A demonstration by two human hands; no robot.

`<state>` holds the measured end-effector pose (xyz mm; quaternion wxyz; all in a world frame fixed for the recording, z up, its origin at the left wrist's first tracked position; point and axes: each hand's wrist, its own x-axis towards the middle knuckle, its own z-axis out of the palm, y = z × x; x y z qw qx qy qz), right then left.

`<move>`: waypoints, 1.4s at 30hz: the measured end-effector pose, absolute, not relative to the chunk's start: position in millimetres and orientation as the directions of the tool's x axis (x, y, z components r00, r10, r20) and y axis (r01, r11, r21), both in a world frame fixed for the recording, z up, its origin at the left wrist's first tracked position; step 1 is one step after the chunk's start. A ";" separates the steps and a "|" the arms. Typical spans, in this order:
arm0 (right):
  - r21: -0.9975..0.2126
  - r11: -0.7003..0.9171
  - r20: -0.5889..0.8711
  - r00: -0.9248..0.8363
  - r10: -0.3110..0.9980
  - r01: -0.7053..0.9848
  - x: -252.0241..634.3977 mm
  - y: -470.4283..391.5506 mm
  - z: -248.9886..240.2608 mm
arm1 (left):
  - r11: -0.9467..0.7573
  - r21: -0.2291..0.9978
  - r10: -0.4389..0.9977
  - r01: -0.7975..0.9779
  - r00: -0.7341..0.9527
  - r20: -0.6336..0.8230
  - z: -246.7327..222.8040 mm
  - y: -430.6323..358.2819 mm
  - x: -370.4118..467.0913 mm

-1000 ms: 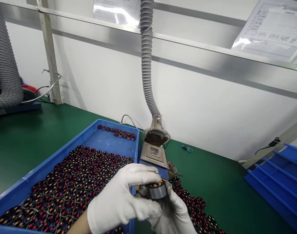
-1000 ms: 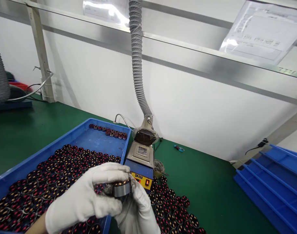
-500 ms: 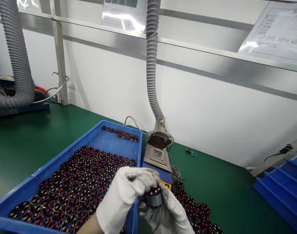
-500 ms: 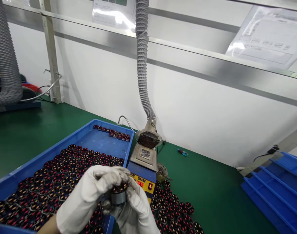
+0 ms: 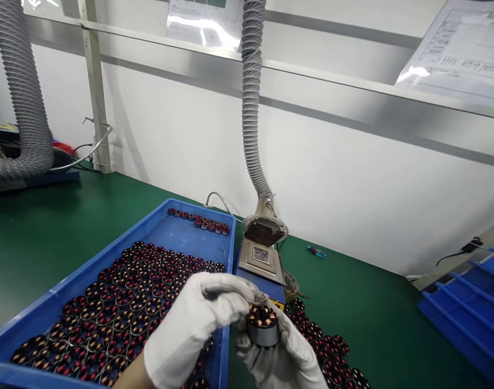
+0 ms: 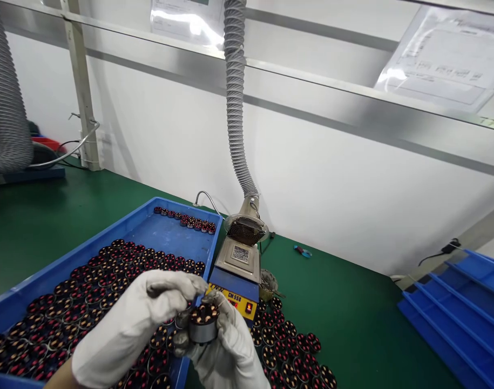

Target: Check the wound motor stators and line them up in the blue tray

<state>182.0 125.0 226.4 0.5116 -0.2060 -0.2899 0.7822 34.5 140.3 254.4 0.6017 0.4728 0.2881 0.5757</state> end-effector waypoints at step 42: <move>-0.428 0.710 0.892 0.389 0.231 0.559 147.5 131.6 194.6 | -0.104 0.772 0.994 -0.627 -0.034 0.106 244.4 143.1 54.5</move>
